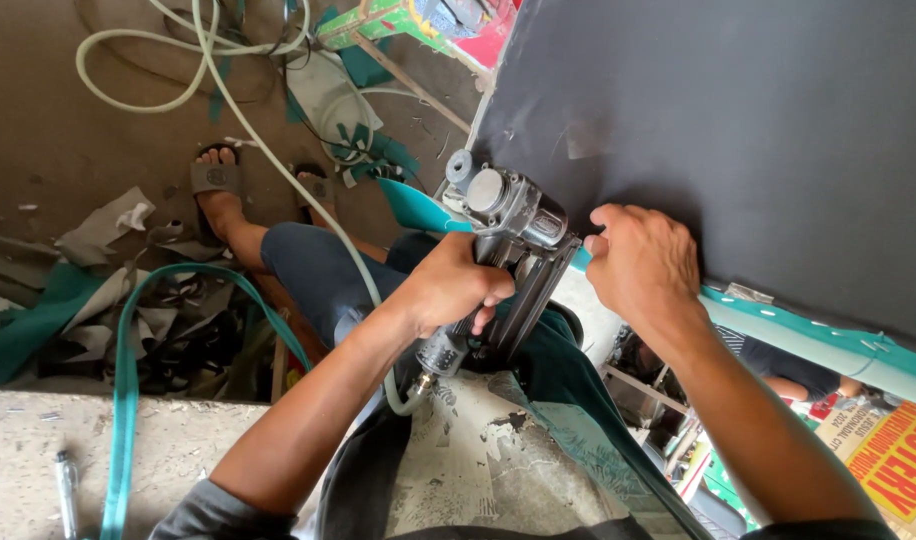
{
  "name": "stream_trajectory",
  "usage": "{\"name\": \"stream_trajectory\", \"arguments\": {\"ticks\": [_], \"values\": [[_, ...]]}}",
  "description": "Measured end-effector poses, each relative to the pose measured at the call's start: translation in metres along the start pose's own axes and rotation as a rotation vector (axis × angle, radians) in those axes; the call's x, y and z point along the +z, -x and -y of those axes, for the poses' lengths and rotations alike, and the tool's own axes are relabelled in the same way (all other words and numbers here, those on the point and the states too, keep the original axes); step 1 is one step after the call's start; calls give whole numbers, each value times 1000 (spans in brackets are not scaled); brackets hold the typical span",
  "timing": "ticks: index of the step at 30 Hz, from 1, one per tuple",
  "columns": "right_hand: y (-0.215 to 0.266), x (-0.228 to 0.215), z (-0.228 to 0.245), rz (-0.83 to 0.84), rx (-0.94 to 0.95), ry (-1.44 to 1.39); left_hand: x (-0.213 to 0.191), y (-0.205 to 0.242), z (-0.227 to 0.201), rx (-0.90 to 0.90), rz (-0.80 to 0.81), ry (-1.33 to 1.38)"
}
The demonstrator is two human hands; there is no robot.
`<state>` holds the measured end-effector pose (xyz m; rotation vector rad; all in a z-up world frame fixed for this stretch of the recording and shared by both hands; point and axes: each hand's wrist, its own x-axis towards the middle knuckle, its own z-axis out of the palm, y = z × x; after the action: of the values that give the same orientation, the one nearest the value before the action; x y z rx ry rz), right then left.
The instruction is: Stretching and stapling teal fabric onto a furniture frame using a pneumatic staple gun
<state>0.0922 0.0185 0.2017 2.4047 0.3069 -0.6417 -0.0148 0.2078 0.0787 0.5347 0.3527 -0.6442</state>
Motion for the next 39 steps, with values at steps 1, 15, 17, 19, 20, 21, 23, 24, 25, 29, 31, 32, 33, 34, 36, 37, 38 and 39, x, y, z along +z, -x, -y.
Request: {"name": "stream_trajectory", "arguments": {"ticks": [1,15,17,19,20,21,23,24,25,29,31,32,33,34,36,37,38,39], "values": [[-1,-1,-1,21,8,6,2,-1,2,7,-12,-10],[-4,-11,1,51,26,27,9,13,2,58,57,-8],[-5,-12,1,48,14,30,9,11,3,65,64,-14],[-2,-15,0,46,9,22,11,11,-1,67,74,-23],[-1,-16,1,45,2,14,11,12,-3,70,82,-31],[-1,-15,0,47,0,12,11,12,-2,68,79,-31],[-2,-13,-2,40,0,3,11,9,0,68,88,-30],[-4,-9,-5,41,2,2,11,10,-1,66,89,-32],[-6,-5,-8,33,-4,5,12,10,-1,60,74,-39],[4,-30,-13,10,-38,-100,16,12,-6,61,40,-72],[28,-57,-12,-46,-196,-92,16,24,-18,68,79,-106],[41,-70,-12,-98,-353,-87,16,30,-23,69,116,-141],[44,-61,-18,-104,-355,-87,15,33,-22,74,115,-144],[47,-51,-24,-165,-420,87,15,36,-21,95,128,-157],[47,-35,-30,-228,-477,258,13,37,-12,115,145,-175],[47,-30,-31,-339,-525,268,12,37,-3,120,94,-125],[47,-24,-31,-449,-570,278,11,38,6,126,43,-74],[46,-21,-33,-452,-571,277,12,41,9,128,42,-75]]}}
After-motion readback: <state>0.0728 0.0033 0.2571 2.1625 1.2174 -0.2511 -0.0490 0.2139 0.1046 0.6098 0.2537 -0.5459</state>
